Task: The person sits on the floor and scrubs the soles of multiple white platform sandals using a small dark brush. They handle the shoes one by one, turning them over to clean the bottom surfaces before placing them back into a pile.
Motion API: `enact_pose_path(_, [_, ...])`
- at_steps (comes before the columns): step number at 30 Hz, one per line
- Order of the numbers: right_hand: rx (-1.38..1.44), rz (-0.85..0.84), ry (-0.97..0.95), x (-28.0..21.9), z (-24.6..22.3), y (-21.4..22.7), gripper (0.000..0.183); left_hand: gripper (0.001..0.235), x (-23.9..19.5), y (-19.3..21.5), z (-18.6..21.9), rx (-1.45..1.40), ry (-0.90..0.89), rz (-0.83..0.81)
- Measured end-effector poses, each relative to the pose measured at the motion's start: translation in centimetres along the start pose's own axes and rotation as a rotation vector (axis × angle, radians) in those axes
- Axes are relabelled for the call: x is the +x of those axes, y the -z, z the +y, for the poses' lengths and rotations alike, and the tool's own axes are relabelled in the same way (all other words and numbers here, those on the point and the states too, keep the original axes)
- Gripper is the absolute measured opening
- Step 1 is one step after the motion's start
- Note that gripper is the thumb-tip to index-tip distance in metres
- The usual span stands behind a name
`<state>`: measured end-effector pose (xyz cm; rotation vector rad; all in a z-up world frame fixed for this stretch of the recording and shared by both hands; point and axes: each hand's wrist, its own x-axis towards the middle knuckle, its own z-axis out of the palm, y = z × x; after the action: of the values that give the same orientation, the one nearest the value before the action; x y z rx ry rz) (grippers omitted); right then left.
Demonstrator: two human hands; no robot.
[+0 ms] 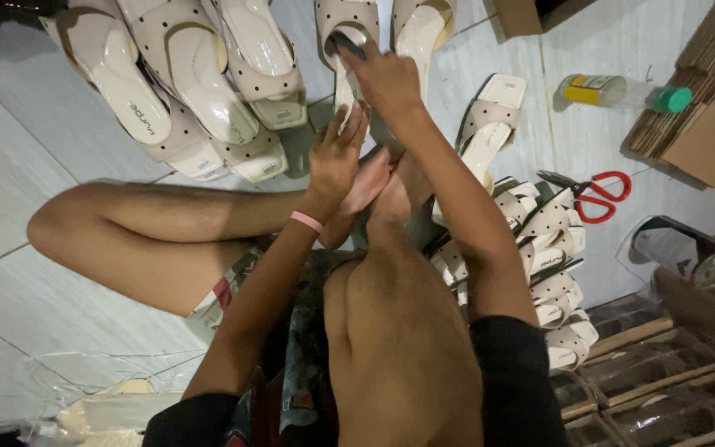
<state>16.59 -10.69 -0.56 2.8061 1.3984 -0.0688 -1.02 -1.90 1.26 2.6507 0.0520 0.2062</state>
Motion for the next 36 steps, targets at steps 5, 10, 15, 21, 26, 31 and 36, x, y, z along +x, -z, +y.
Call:
enact_pose_path(5, [0.069,-0.016,-0.057,0.5,-0.6,0.1,0.047,0.048,-0.4,-0.6,-0.5,-0.016,0.008,-0.014])
enact_pose_path(10, [0.234,-0.206,0.073,-5.9,-1.5,3.8,0.059,0.046,-1.2,-1.9,-0.6,-0.032,0.066,0.009])
enact_pose_path(15, [0.162,-0.176,-0.077,-4.4,-1.6,3.9,0.066,0.050,-1.8,-1.7,-1.3,-0.119,0.017,-0.010])
enact_pose_path(21, [0.161,-0.125,0.026,-4.7,-1.8,3.4,0.063,0.045,-1.6,-1.2,-1.0,-0.142,0.096,-0.064])
enact_pose_path(26, [0.164,-0.191,-0.094,-4.7,-1.4,2.9,0.066,0.052,-1.5,-1.0,-1.0,-0.088,0.024,-0.025])
enact_pose_path(31, [0.162,-0.056,0.079,-4.8,-1.2,2.1,0.075,0.049,-2.0,-0.7,-0.8,-0.066,0.018,-0.014])
enact_pose_path(36, [0.047,-0.093,-0.040,-1.1,0.3,0.7,0.065,0.054,-1.1,-0.8,-0.9,-0.106,0.004,0.028])
